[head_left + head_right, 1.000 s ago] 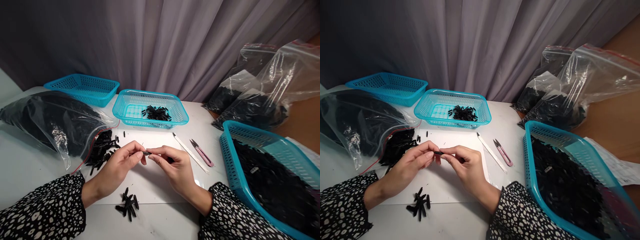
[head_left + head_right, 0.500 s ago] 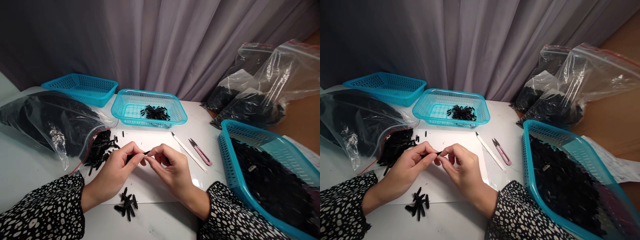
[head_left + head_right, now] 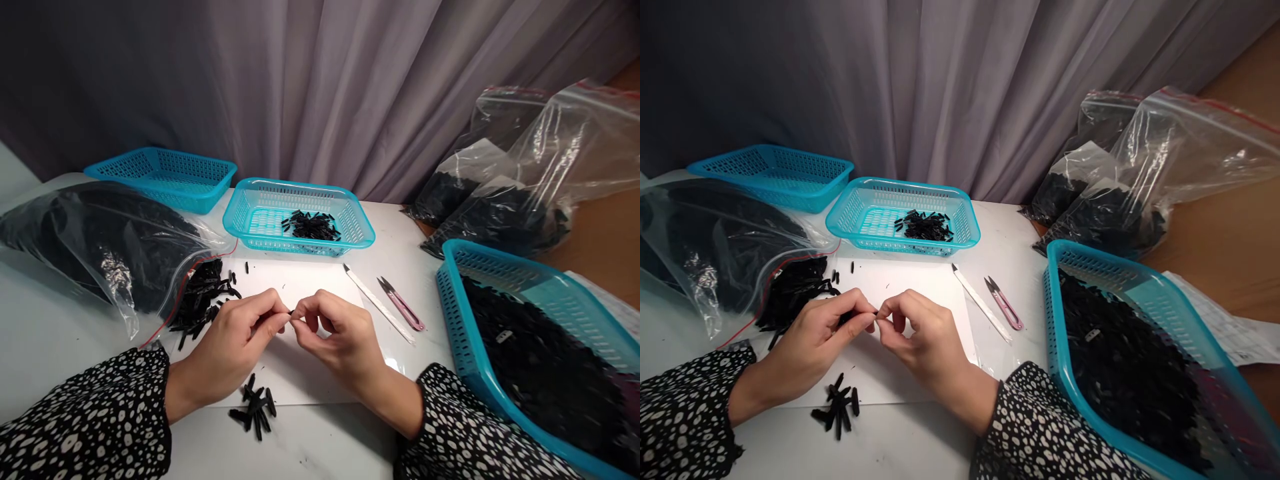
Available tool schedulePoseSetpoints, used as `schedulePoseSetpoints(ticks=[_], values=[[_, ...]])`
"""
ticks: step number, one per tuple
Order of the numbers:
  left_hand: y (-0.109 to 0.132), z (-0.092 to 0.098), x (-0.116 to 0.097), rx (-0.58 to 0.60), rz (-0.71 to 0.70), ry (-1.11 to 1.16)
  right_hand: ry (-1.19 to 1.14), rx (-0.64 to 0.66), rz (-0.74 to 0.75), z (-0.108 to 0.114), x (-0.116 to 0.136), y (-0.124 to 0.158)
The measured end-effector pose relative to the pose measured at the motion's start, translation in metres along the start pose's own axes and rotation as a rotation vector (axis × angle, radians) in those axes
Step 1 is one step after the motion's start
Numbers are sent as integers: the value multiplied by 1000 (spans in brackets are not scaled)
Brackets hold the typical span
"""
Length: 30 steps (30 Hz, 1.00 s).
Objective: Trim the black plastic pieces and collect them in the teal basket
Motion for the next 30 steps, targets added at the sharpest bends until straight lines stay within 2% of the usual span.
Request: schedulePoseSetpoints(ticks=[4, 8, 12, 14, 16, 20, 27, 30], values=[[-1, -1, 6, 13, 140, 221, -116, -12, -165, 2, -7, -3], [-3, 3, 8, -27, 162, 295, -139, -72, -246, 11, -17, -5], [-5, 3, 12, -38, 194, 367, -130, -51, -177, 10, -18, -5], [-5, 0, 15, -17, 233, 424, -125, 1, -85, 5, -12, -4], [-4, -4, 17, 18, 294, 488, -115, 19, -61, 3, -10, -3], [-3, -9, 18, 53, 409, 594, -141, 12, -252, 2, -20, -1], [0, -14, 16, 104, 515, 693, -294, 61, -467, -3, -27, 0], [-2, -13, 19, 71, 534, 723, -335, 55, -575, -4, -32, 1]])
Point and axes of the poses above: each hand's wrist, its own y-axis away from the middle knuckle, its own z-axis out of the back of the hand, x = y × z, the point moved 6 cm from there along -y, towards the middle knuckle, and after that the axes turned 13 degrees about -x, right-handed, at the moved point
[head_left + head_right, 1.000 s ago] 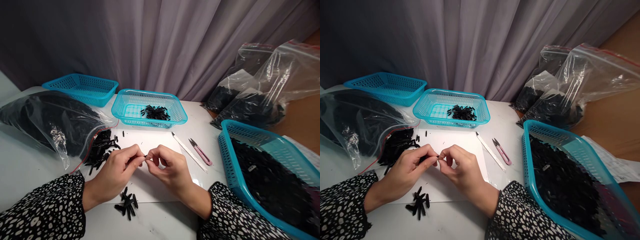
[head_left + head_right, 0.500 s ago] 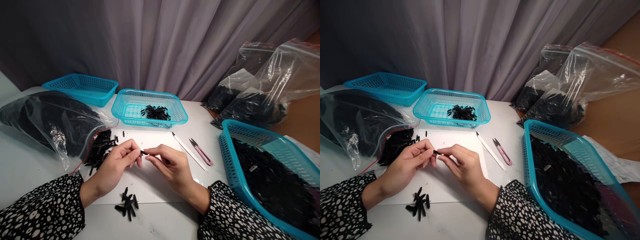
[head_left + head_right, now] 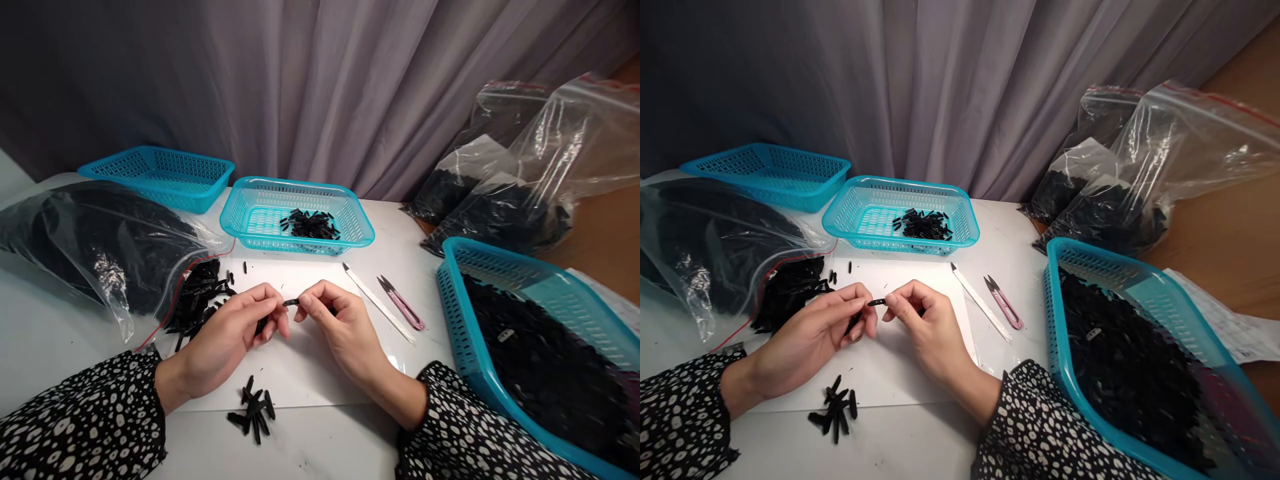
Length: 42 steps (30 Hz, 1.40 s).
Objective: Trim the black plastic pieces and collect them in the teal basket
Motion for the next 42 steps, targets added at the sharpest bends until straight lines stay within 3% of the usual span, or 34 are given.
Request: schedulePoseSetpoints(ticks=[5, 14, 17, 21, 23, 25, 28, 31, 38, 42], values=[[-7, 8, -1, -106, -109, 12, -39, -12, -50, 0, -3, -1], [-7, 7, 3, -50, -91, 47, -115, -11, -72, -1, -1, 0], [-7, 4, 2, -1, -76, -5, -234, -15, -152, -1, -5, -1], [-8, 6, 1, -54, -113, -125, -507, 8, -322, -3, -11, -3], [-8, 5, 1, -60, -125, -138, -526, 21, -347, -4, -12, -4], [-7, 3, 1, -39, -129, -133, -396, 38, -284, -3, -11, -4], [-4, -2, 1, 6, -131, -133, -65, 105, -38, -5, -3, -1], [-2, -3, 2, 48, -143, -132, 109, 184, 169, -9, 4, 5], [0, 2, -1, 43, -246, -237, 207, 127, 349, -5, 13, 7], [1, 2, -3, 42, -281, -307, 216, 87, 380, -4, 15, 7]])
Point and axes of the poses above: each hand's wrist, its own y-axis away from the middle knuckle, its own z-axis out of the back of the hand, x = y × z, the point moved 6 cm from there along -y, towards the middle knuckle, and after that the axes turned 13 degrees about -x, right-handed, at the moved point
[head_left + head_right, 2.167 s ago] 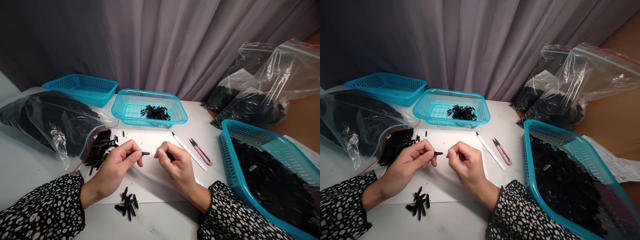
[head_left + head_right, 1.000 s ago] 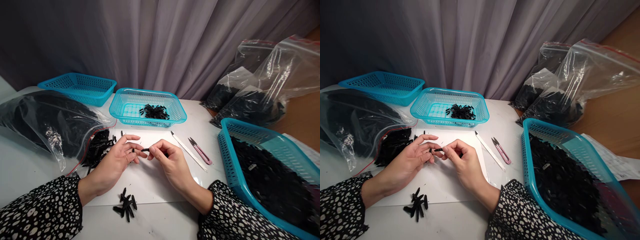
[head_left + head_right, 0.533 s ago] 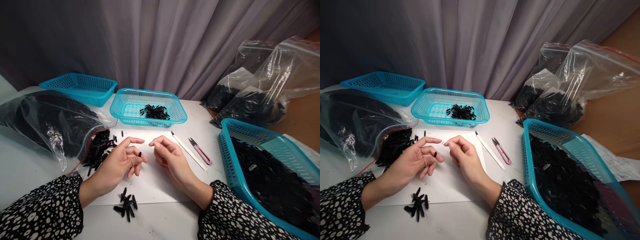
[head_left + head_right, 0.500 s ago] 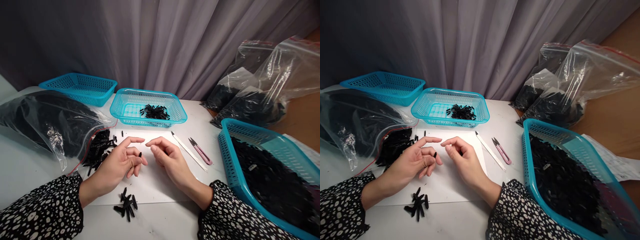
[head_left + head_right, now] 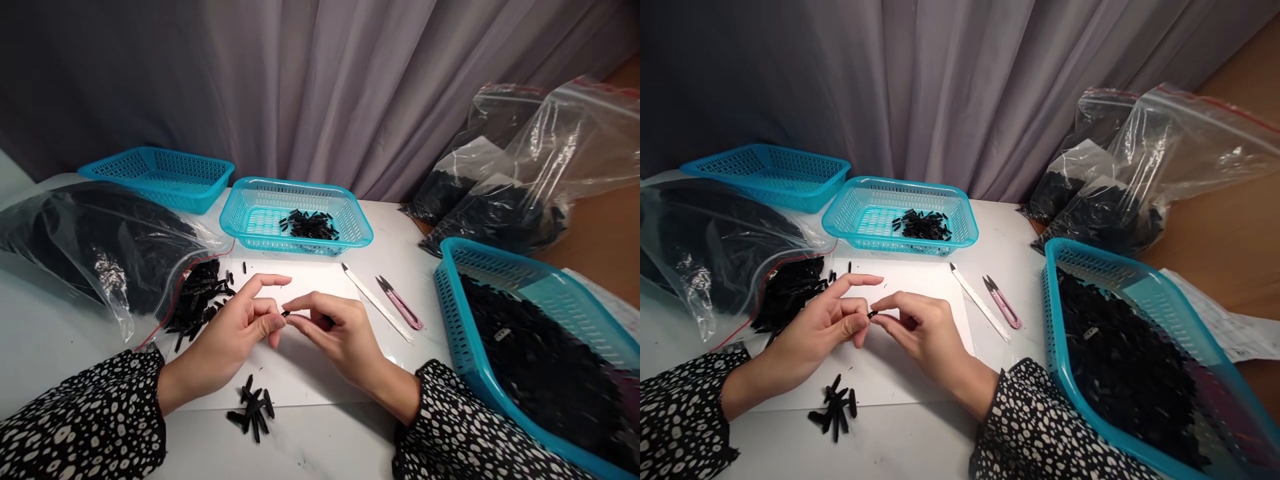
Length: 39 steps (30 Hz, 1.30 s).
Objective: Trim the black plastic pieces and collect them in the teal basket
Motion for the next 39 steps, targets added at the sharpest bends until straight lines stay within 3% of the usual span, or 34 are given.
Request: schedulePoseSetpoints(ticks=[10, 15, 21, 27, 35, 39], values=[[-3, 9, -1, -118, -115, 115, -106, -116, -113, 7, -3, -1], [-7, 9, -3, -184, -83, 222, -131, -108, -114, 6, -1, -1], [-11, 12, -2, -209, 29, 250, -149, -107, -177, 7, -4, -1], [-10, 12, 0, -222, 97, 279, -247, -71, -336, 2, -16, -2], [-10, 11, 5, -201, 78, 223, -305, -58, -421, -1, -23, -1], [-9, 9, 2, -173, 76, 217, -530, -34, -574, -6, -28, 2]])
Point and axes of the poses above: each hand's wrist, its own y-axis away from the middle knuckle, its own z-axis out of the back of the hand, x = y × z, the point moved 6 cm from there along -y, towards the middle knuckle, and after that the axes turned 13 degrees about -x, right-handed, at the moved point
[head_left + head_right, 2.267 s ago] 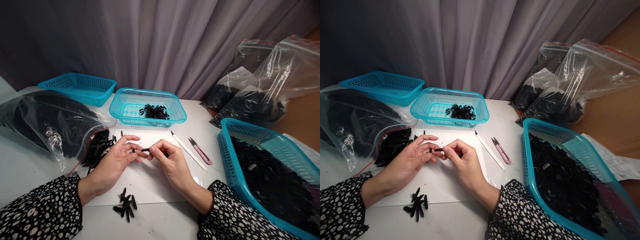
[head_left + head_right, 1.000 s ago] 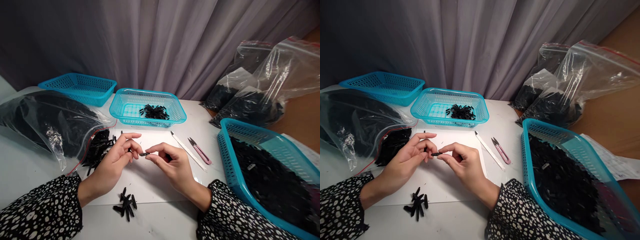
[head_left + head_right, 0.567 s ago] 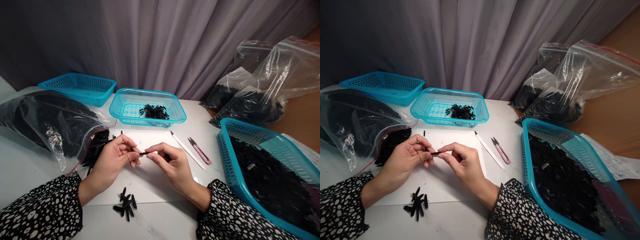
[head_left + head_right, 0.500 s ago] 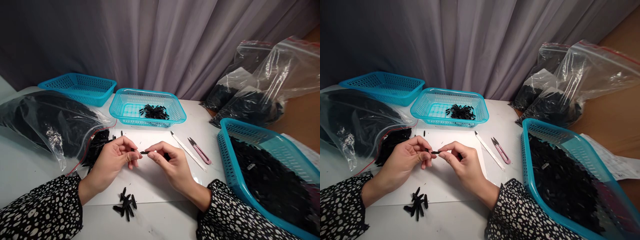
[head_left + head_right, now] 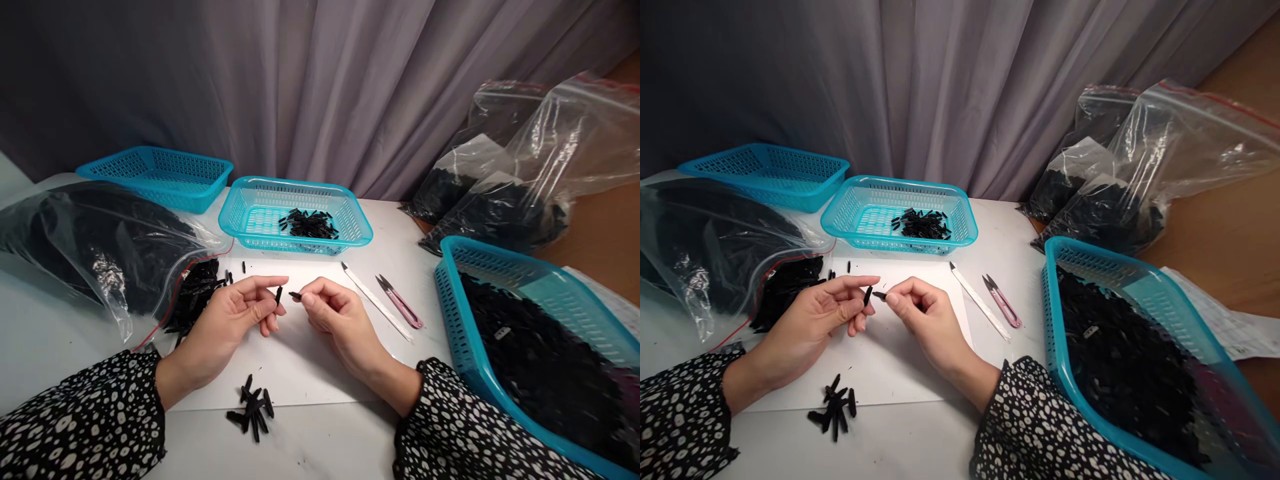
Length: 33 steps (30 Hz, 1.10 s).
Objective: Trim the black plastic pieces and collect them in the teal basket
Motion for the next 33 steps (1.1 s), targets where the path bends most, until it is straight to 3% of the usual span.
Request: schedulePoseSetpoints(ticks=[4, 7, 9, 12, 17, 24, 33], values=[[3, -3, -5, 30, -35, -37, -271, 19, -202, -1, -7, -2], [4, -4, -6, 48, -60, -69, -226, -20, -216, 0, -9, -4], [4, -2, -5, 38, -78, -128, -129, -42, -146, 2, -8, -4], [3, 1, -2, 9, -67, -198, 32, -66, 78, 4, 2, -2], [5, -3, -3, 35, -58, -179, 231, -139, 362, 5, 20, 8], [9, -7, -12, 54, -170, -158, 261, -98, 419, 0, 24, 14], [11, -4, -17, 3, -282, -157, 250, -86, 370, 0, 19, 14]])
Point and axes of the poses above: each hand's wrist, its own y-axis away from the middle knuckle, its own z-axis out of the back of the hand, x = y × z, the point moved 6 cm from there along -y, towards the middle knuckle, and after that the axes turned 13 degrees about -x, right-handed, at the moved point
